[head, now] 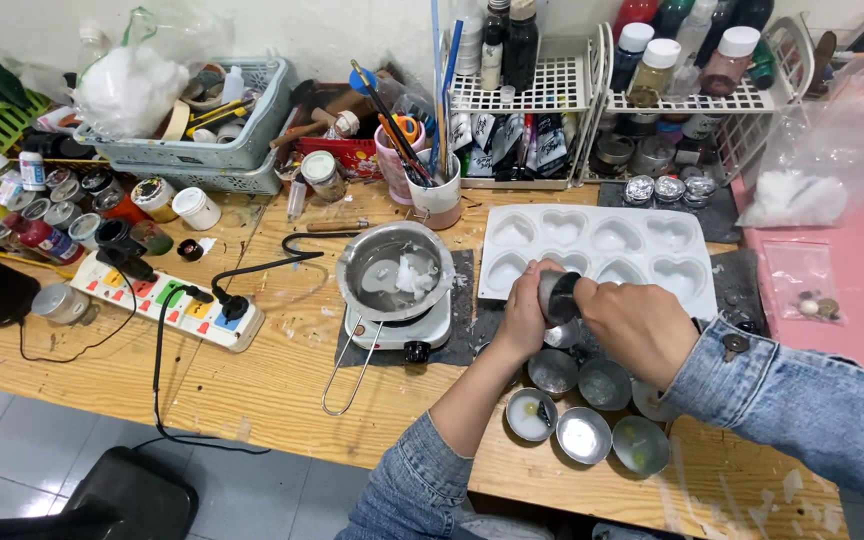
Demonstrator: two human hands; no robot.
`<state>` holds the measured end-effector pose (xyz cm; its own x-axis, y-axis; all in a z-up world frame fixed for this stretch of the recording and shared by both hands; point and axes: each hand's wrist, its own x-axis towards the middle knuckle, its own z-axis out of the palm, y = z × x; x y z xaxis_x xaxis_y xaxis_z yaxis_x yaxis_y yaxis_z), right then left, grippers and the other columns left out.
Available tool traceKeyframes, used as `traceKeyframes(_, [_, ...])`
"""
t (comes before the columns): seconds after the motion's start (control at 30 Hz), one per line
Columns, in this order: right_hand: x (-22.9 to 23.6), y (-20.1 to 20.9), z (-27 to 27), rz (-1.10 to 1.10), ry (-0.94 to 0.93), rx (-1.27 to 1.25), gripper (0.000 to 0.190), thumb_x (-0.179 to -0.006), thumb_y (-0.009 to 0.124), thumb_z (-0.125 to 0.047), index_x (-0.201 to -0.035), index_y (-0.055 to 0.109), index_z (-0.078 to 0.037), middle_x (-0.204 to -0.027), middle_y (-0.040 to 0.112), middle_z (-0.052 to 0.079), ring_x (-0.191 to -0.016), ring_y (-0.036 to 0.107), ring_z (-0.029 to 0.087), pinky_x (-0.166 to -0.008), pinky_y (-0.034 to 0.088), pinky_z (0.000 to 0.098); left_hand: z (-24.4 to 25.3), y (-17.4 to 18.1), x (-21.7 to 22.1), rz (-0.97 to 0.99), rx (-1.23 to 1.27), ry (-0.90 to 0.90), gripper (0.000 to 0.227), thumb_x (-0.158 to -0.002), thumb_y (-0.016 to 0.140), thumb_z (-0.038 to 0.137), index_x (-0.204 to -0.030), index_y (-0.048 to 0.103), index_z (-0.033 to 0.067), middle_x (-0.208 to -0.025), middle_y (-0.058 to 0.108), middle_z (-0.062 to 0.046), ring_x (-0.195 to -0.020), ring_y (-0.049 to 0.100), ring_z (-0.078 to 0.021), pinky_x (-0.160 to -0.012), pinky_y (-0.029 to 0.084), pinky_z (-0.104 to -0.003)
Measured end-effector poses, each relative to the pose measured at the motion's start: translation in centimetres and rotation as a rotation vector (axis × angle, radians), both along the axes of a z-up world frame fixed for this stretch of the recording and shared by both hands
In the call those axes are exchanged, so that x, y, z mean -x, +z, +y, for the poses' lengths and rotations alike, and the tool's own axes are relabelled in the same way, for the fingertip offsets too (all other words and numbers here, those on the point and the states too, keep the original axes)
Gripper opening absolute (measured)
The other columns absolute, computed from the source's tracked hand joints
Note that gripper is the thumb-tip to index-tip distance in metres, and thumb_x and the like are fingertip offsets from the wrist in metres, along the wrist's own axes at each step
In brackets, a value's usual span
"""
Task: Scooping and mixing wax materials into small containers at a workshop table.
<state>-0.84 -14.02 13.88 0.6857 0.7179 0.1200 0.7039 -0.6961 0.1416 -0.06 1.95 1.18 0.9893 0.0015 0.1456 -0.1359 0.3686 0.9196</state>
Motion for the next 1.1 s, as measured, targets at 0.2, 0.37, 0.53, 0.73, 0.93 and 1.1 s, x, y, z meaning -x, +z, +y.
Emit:
traceKeyframes(0.2, [-0.7, 0.3, -0.2, 0.241, -0.002, 0.0, 0.014, -0.079, 0.06, -0.006, -0.093, 0.061, -0.002, -0.072, 0.07, 0.018, -0.07, 0.071, 0.037, -0.059, 0.057, 0.0473, 0.4, 1.4, 0.8, -0.086, -0.177, 0.005, 0.053, -0.11, 0.024, 0.036, -0.093, 0.062, 0.0037, -0.069, 0.054, -0.001, -0.061, 0.046, -0.0109, -0.059, 0.038, -0.027])
traceKeyframes(0.37, [-1.1, -0.5, 0.1, 0.386, -0.022, -0.113, 0.012, -0.086, 0.06, -0.009, -0.095, 0.065, -0.002, -0.074, 0.07, 0.02, -0.071, 0.071, 0.04, -0.064, 0.057, 0.0484, 1.3, 3.8, 2.1, -0.249, -0.297, 0.073, 0.052, -0.108, 0.026, 0.038, -0.099, 0.062, 0.0016, -0.074, 0.059, -0.004, -0.068, 0.054, -0.0132, -0.066, 0.043, -0.028])
traceKeyframes(0.53, [-0.7, -0.8, 0.5, 0.361, -0.028, -0.096, 0.01, -0.085, 0.062, -0.011, -0.09, 0.066, -0.004, -0.075, 0.071, 0.02, -0.074, 0.07, 0.04, -0.068, 0.056, 0.0494, 1.4, 4.9, 2.4, -0.287, -0.363, 0.09, 0.052, -0.105, 0.027, 0.04, -0.098, 0.061, 0.0015, -0.072, 0.061, -0.005, -0.067, 0.058, -0.0144, -0.067, 0.046, -0.029])
traceKeyframes(0.73, [0.0, -0.4, 0.4, 0.376, -0.081, 0.026, 0.015, -0.084, 0.06, -0.009, -0.097, 0.064, -0.005, -0.076, 0.071, 0.019, -0.076, 0.071, 0.039, -0.068, 0.057, 0.05, 0.7, 1.8, 0.8, -0.047, -0.283, -0.057, 0.056, -0.109, 0.025, 0.035, -0.088, 0.062, -0.0006, -0.069, 0.051, -0.007, -0.064, 0.045, -0.0169, -0.064, 0.041, -0.032])
traceKeyframes(0.93, [-1.3, -0.9, -0.1, 0.48, -0.044, -0.144, 0.017, -0.091, 0.06, -0.018, -0.096, 0.066, -0.002, -0.076, 0.07, 0.022, -0.076, 0.069, 0.042, -0.07, 0.055, 0.0513, 1.0, 3.7, 1.7, -0.167, -0.411, 0.056, 0.054, -0.108, 0.026, 0.039, -0.097, 0.063, 0.0009, -0.069, 0.057, -0.009, -0.065, 0.054, -0.0194, -0.065, 0.045, -0.034])
traceKeyframes(1.1, [-3.4, -3.0, -1.9, 0.775, -0.069, -0.316, 0.035, -0.099, 0.056, -0.028, -0.083, 0.072, -0.001, -0.062, 0.07, 0.012, -0.054, 0.066, 0.026, -0.058, 0.052, 0.0398, 1.2, 4.2, 1.9, -0.338, -0.618, 0.1, 0.056, -0.109, 0.022, 0.042, -0.11, 0.063, 0.0033, -0.077, 0.063, -0.015, -0.073, 0.065, -0.0298, -0.071, 0.05, -0.037])
